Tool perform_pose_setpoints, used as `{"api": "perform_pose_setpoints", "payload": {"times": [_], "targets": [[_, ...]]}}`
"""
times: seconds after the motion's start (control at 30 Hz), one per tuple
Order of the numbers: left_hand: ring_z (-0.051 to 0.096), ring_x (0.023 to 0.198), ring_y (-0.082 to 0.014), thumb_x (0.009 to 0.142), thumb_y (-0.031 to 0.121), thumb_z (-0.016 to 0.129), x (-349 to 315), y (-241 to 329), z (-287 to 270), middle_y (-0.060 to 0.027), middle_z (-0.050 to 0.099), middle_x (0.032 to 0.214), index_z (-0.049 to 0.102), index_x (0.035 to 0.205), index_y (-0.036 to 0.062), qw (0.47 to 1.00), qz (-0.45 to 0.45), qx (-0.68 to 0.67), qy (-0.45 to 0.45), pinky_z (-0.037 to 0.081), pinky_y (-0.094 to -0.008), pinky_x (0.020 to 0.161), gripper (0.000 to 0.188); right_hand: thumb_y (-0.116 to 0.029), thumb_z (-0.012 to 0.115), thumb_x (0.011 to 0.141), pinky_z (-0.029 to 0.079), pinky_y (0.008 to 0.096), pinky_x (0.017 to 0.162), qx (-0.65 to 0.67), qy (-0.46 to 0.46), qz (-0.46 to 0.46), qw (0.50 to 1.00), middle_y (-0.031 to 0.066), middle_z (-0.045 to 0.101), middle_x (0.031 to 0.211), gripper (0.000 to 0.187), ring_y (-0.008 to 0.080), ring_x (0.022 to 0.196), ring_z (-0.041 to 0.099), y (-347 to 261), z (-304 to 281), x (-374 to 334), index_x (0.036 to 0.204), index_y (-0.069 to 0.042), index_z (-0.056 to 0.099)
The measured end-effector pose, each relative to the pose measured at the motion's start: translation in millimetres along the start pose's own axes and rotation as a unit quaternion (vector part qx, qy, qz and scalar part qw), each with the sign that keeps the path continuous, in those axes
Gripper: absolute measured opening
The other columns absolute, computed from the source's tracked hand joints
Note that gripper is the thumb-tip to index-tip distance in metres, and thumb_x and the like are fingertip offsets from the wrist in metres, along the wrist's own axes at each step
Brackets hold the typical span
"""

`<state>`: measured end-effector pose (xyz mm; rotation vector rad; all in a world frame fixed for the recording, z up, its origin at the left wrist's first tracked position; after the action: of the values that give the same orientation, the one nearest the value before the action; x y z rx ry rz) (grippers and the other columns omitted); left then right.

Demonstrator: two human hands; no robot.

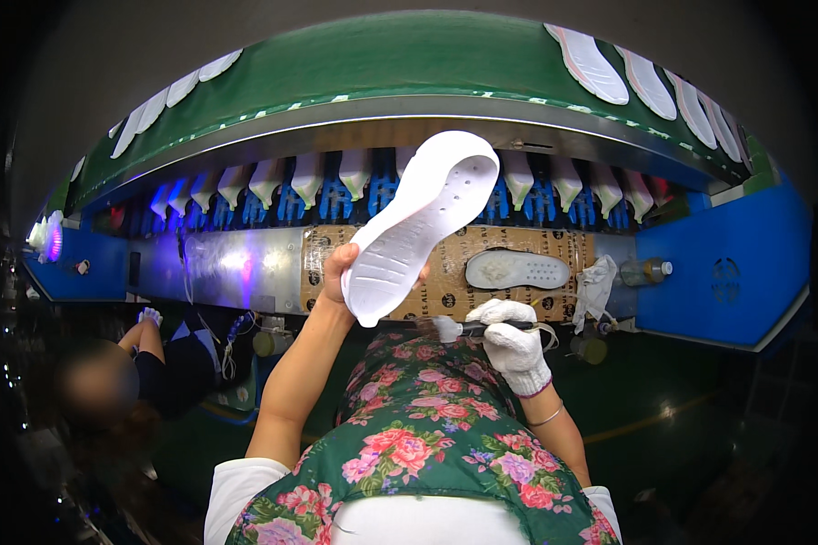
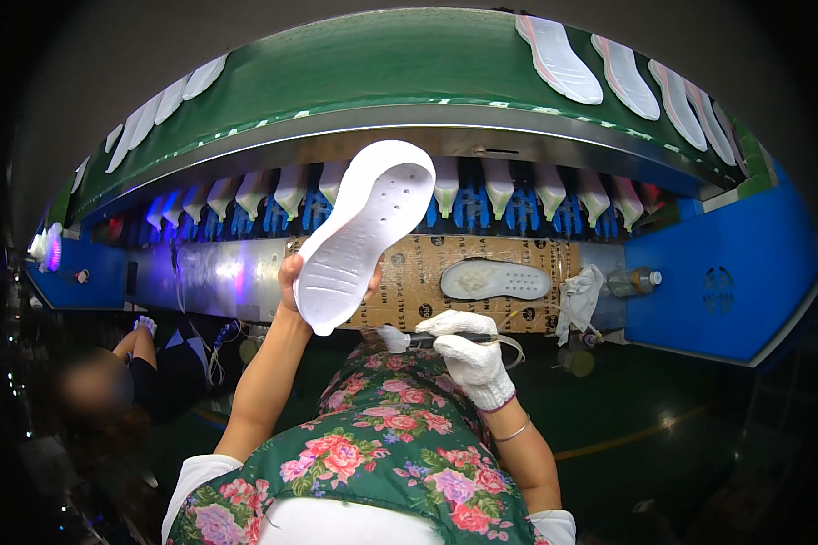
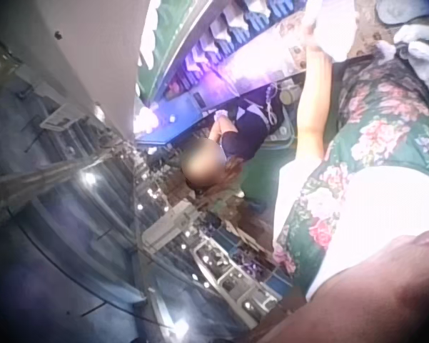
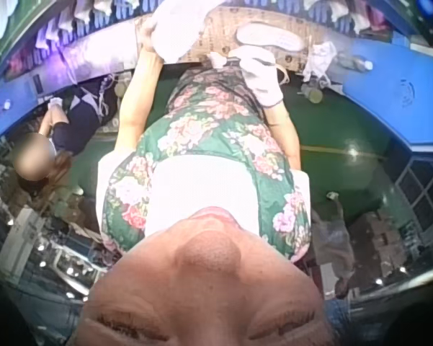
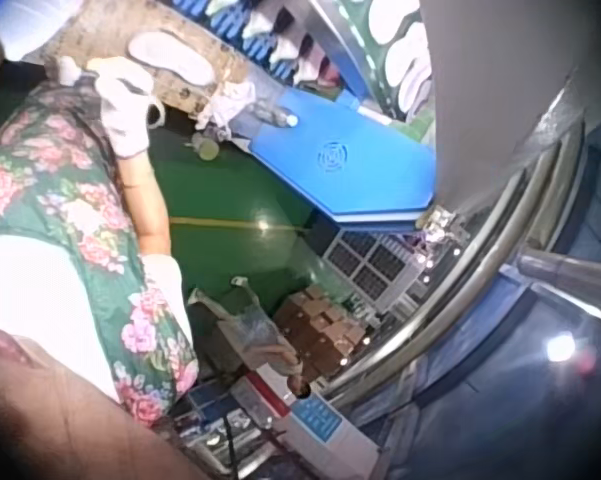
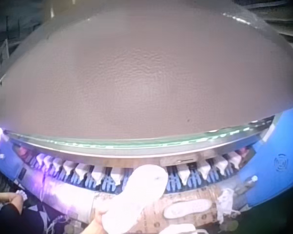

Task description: The person applies adhesive across the inner and outer surfaces of shoe soles using a fluid-dispensing brush tool and places the coated shoe soles onto a conveyor belt.

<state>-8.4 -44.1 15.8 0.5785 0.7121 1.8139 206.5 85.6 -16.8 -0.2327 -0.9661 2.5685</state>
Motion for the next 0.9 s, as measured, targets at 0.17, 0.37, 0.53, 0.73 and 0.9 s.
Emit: {"api": "perform_pose_setpoints", "payload": {"times": [0.17, 0.37, 0.53, 0.73, 0.9], "targets": [[0.06, 0.084, -0.0356, 0.076, 0.066, 0.063, -1.8, -4.8, 15.2, -0.023, 0.055, 0.115, 0.042, 0.144, 0.0043, 0.997, -0.01, -0.076, 0.028, 0.048, -0.0415, 0.061, 0.094, 0.002, 0.066, 0.081, 0.056, 0.039, 0.081, 0.092, 0.08, 0.022, 0.992, 0.0156, 0.069, 0.105, 0.02, 0.0282, 0.097, 0.067, 9.1, -28.2, -17.7, 0.101, -0.001, 0.069], [0.062, 0.094, -0.0379, 0.08, 0.062, 0.062, -2.2, -7.9, 21.1, -0.0231, 0.057, 0.122, 0.04, 0.146, 0.0027, 0.99, -0.017, -0.137, -0.03, 0.051, -0.0457, 0.071, 0.091, 0.004, 0.064, 0.083, 0.057, 0.0363, 0.079, 0.131, 0.121, -0.009, 0.984, 0.0196, 0.07, 0.107, 0.022, 0.0277, 0.092, 0.069, 21.0, -54.0, -32.6, 0.104, 0.0, 0.071], [0.059, 0.095, -0.0383, 0.077, 0.072, 0.063, 2.8, -8.0, 26.6, -0.0264, 0.052, 0.125, 0.038, 0.147, 0.0046, 0.99, -0.038, -0.136, -0.024, 0.052, -0.0454, 0.07, 0.101, 0.004, 0.064, 0.083, 0.057, 0.0355, 0.078, 0.137, 0.156, -0.018, 0.978, 0.0194, 0.07, 0.107, 0.021, 0.0274, 0.091, 0.069, 24.5, -65.8, -43.2, 0.103, 0.0, 0.071], [0.059, 0.109, -0.0458, 0.073, 0.069, 0.075, 28.2, 7.3, 37.9, -0.0306, 0.039, 0.144, 0.023, 0.156, 0.0076, 0.983, -0.037, -0.138, -0.116, 0.057, -0.0527, 0.082, 0.116, 0.003, 0.066, 0.084, 0.057, 0.0346, 0.076, 0.131, 0.188, -0.047, 0.972, 0.0193, 0.071, 0.104, 0.018, 0.0269, 0.09, 0.069, 23.8, -71.5, -54.5, 0.102, 0.0, 0.071], [0.061, 0.111, -0.0421, 0.08, 0.058, 0.072, 119.0, 22.9, 60.2, -0.0292, 0.042, 0.144, 0.024, 0.155, 0.004, 0.949, -0.011, -0.165, -0.267, 0.06, -0.0519, 0.082, 0.104, 0.002, 0.066, 0.085, 0.055, 0.0325, 0.074, 0.116, 0.234, -0.06, 0.963, 0.0187, 0.071, 0.104, 0.019, 0.025, 0.086, 0.068, 25.5, -82.0, -64.0, 0.103, 0.001, 0.071]]}}
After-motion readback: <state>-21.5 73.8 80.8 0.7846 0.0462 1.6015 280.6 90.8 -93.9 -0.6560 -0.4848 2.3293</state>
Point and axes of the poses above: each hand's wrist, its own x-axis towards the middle knuckle, its own z-axis out of the palm, y = z × x, the point moved 2 cm from there along x, towards the middle knuckle
